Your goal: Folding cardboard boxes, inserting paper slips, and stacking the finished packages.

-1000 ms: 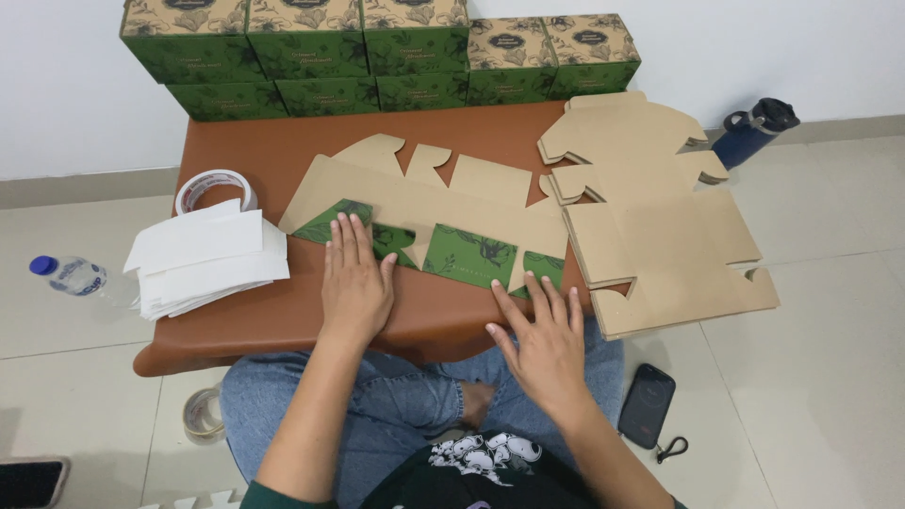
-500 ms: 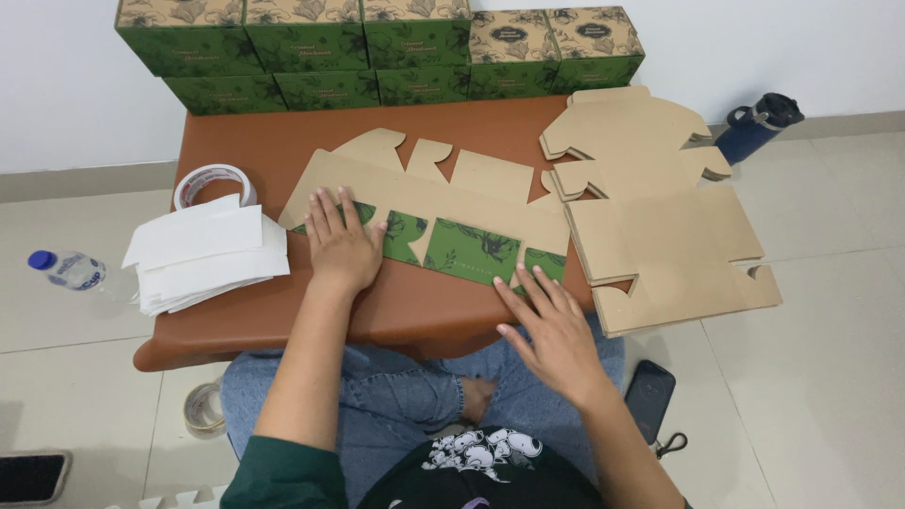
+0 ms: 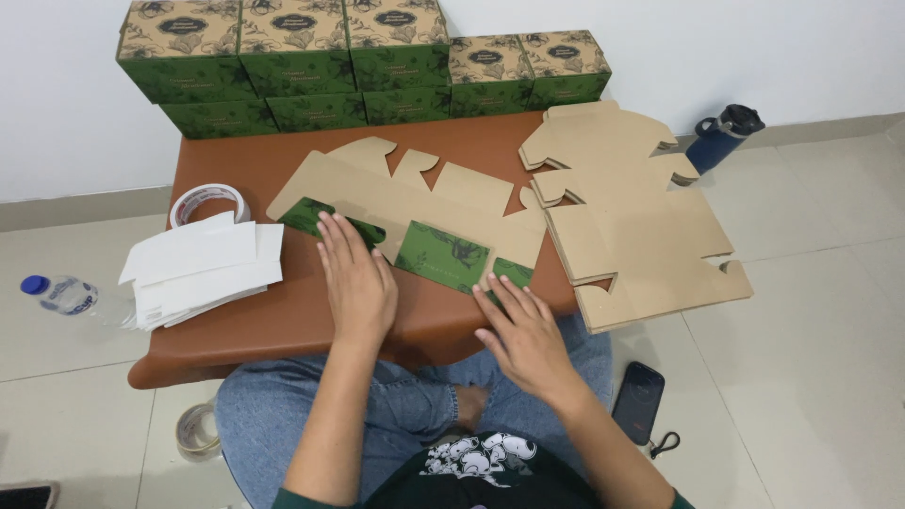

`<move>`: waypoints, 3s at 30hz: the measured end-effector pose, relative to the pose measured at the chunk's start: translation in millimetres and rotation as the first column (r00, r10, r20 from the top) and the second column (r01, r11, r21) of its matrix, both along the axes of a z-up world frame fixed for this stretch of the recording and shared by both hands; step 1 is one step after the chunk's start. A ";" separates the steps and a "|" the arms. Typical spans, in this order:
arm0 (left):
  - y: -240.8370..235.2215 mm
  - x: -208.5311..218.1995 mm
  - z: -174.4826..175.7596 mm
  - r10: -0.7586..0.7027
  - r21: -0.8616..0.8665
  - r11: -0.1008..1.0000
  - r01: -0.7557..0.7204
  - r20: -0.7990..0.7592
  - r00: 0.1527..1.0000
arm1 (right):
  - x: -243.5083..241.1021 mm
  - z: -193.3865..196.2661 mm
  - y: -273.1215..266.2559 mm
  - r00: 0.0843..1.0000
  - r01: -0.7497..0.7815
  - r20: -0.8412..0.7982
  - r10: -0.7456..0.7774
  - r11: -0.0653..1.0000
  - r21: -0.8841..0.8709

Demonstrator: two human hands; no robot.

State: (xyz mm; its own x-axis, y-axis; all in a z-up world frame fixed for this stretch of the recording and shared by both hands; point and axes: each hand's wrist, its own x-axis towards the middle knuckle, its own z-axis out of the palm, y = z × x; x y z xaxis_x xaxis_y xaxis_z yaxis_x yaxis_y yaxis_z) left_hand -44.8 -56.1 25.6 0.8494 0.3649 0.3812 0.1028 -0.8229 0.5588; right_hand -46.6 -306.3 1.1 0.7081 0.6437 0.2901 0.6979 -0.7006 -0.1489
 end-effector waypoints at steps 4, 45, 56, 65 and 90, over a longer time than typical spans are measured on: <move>-13.4 -14.7 -6.5 -0.121 -0.037 0.992 0.120 -0.027 0.992 | -13.8 -1.2 34.4 0.999 0.024 0.028 -0.024 0.999 0.026; 15.8 -16.5 -12.8 -0.368 0.237 0.858 0.456 -0.337 0.867 | -14.1 15.0 26.0 0.991 -0.024 -0.119 0.062 0.956 0.293; 14.0 -14.7 -13.2 -0.371 0.140 0.883 0.449 -0.378 0.848 | 12.0 24.4 45.7 0.998 0.048 -0.058 -0.036 0.977 0.206; 13.7 -16.8 -9.0 -0.395 0.090 0.887 0.453 -0.361 0.845 | 9.4 6.7 46.2 0.983 0.174 -0.104 -0.153 0.957 0.232; 10.8 -17.9 -6.3 -0.391 0.086 0.897 0.434 -0.303 0.869 | 34.9 4.3 45.8 0.981 -0.096 -0.144 0.131 0.970 0.225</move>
